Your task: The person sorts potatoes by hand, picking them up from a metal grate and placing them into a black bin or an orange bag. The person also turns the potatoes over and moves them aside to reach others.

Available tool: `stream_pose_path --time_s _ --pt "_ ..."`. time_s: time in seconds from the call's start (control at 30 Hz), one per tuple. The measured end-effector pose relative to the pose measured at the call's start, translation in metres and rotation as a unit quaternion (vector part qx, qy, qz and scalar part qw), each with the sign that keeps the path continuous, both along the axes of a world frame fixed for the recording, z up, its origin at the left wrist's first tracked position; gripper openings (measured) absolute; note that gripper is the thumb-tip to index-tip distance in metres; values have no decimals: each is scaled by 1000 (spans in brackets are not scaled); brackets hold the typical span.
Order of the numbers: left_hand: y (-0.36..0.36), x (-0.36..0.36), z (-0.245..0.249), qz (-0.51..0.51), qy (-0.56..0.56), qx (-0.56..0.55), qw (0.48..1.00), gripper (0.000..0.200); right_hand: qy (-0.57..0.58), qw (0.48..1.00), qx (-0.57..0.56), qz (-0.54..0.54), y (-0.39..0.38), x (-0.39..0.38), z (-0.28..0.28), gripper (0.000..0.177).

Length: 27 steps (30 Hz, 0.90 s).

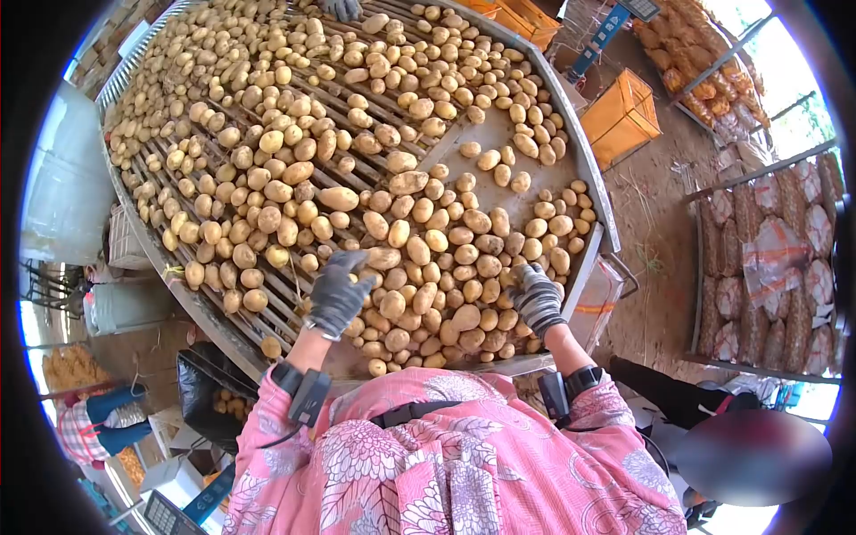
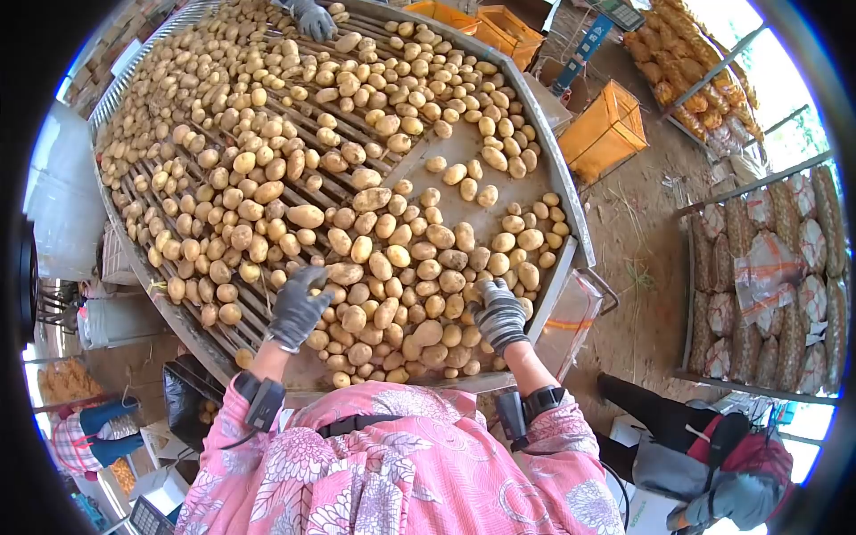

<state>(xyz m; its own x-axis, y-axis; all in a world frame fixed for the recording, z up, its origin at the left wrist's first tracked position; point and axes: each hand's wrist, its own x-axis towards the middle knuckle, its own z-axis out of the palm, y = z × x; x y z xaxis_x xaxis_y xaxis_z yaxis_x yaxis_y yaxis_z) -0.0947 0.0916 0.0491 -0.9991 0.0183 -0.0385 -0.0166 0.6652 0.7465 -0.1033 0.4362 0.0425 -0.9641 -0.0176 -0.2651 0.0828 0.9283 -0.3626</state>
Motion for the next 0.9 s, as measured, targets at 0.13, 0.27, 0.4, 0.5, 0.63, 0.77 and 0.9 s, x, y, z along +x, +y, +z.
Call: stream_pose_path --time_s 0.13,0.27,0.4,0.5,0.63,0.77,0.9 --pt "21 -30 -1 -111 -45 -189 975 50 18 998 -52 17 9 -6 -15 35" --pt "16 -39 -1 -156 -105 -246 951 53 -14 992 -123 31 19 0 -16 36" --pt "-12 -21 -9 -131 -98 -193 968 52 -33 977 -55 205 -9 21 21 43" --pt "-15 -7 8 -89 -122 -204 967 49 -48 947 -51 313 -41 33 31 48" --pt "-23 7 2 -101 -93 -207 969 48 -3 946 -16 325 -65 3 17 36" --pt "-32 16 7 -40 -102 -173 979 46 38 963 -10 266 -80 -28 21 38" --pt "-66 33 -9 58 -164 254 952 41 -46 940 -315 123 -69 -46 -20 43"
